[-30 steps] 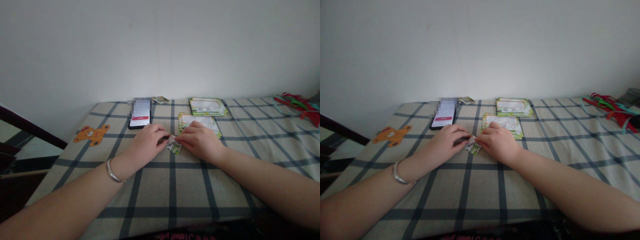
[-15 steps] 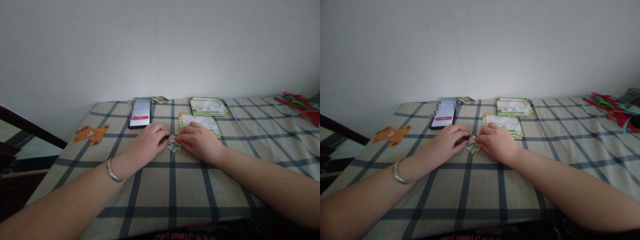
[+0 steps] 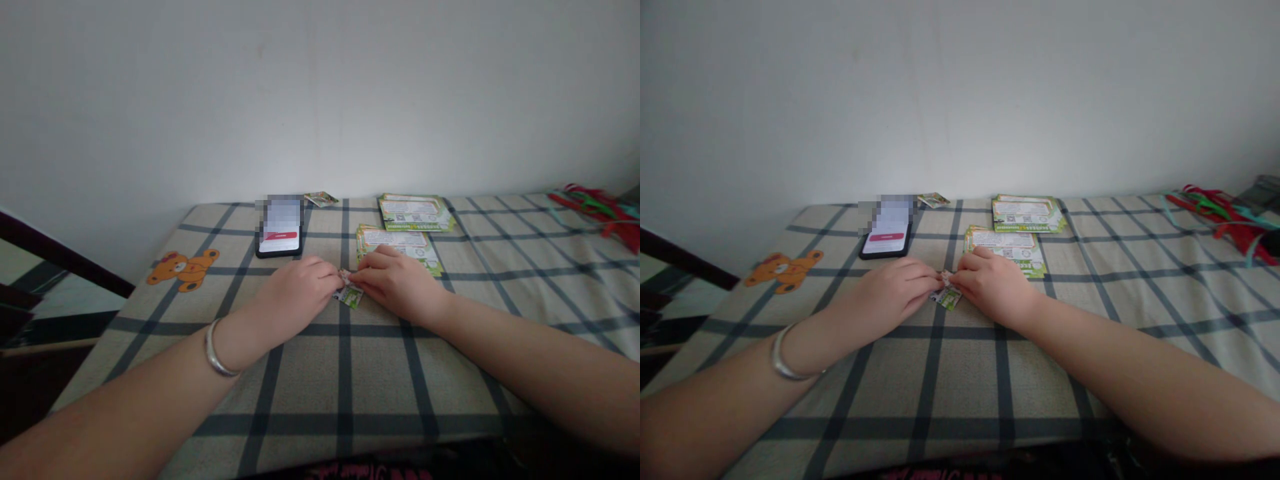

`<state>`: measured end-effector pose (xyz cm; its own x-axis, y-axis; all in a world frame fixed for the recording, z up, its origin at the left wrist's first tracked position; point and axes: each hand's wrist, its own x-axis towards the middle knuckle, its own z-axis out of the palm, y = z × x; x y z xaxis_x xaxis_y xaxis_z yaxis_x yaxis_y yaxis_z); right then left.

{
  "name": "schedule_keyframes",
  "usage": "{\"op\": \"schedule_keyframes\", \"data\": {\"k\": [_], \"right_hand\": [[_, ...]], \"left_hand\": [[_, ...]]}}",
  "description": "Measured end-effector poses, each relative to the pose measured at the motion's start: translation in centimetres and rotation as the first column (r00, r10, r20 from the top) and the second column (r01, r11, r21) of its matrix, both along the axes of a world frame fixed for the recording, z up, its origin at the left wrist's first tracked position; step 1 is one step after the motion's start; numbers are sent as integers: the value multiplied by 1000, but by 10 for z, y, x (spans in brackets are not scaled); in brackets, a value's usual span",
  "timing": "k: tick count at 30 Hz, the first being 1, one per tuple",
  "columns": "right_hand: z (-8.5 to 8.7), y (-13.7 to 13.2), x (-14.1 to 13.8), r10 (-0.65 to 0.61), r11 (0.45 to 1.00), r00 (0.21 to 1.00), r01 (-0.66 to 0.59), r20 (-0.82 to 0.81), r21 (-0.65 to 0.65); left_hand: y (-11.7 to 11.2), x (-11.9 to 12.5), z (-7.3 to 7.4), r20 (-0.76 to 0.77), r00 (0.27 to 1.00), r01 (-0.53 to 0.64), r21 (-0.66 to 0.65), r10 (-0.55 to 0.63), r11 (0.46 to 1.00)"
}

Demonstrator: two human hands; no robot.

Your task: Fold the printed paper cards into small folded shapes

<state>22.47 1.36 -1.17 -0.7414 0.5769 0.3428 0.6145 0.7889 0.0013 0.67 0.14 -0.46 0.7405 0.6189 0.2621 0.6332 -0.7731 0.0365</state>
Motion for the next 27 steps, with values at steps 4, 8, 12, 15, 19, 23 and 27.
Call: {"op": "schedule_keyframes", "data": {"k": [4, 8, 12, 15, 19, 23, 27], "right_hand": [[0, -1, 1, 30, 998, 999, -32, 29, 54], [0, -3, 2, 32, 996, 999, -35, 33, 77], [-1, -2, 2, 71, 995, 997, -72, 15, 68], [0, -2, 1, 70, 996, 998, -69, -7, 50], [1, -2, 0, 58, 998, 998, -59, 13, 31], [3, -2, -1, 76, 996, 995, -79, 69, 38], [3, 0, 1, 85, 996, 995, -87, 56, 23]], "left_hand": [[-2, -1, -1, 11, 1000, 6, -21, -6, 1000], [-3, -1, 1, 43, 999, 18, -42, -16, 999], [-5, -1, 3, 20, 1000, 12, -51, -11, 999], [-7, 0, 3, -9, 1000, 11, -32, -12, 999], [-8, 1, 2, -35, 999, 4, -6, -4, 1000], [-10, 0, 2, -49, 999, 4, -3, -4, 1000], [-11, -1, 5, -27, 999, 19, -20, -19, 1000]]}}
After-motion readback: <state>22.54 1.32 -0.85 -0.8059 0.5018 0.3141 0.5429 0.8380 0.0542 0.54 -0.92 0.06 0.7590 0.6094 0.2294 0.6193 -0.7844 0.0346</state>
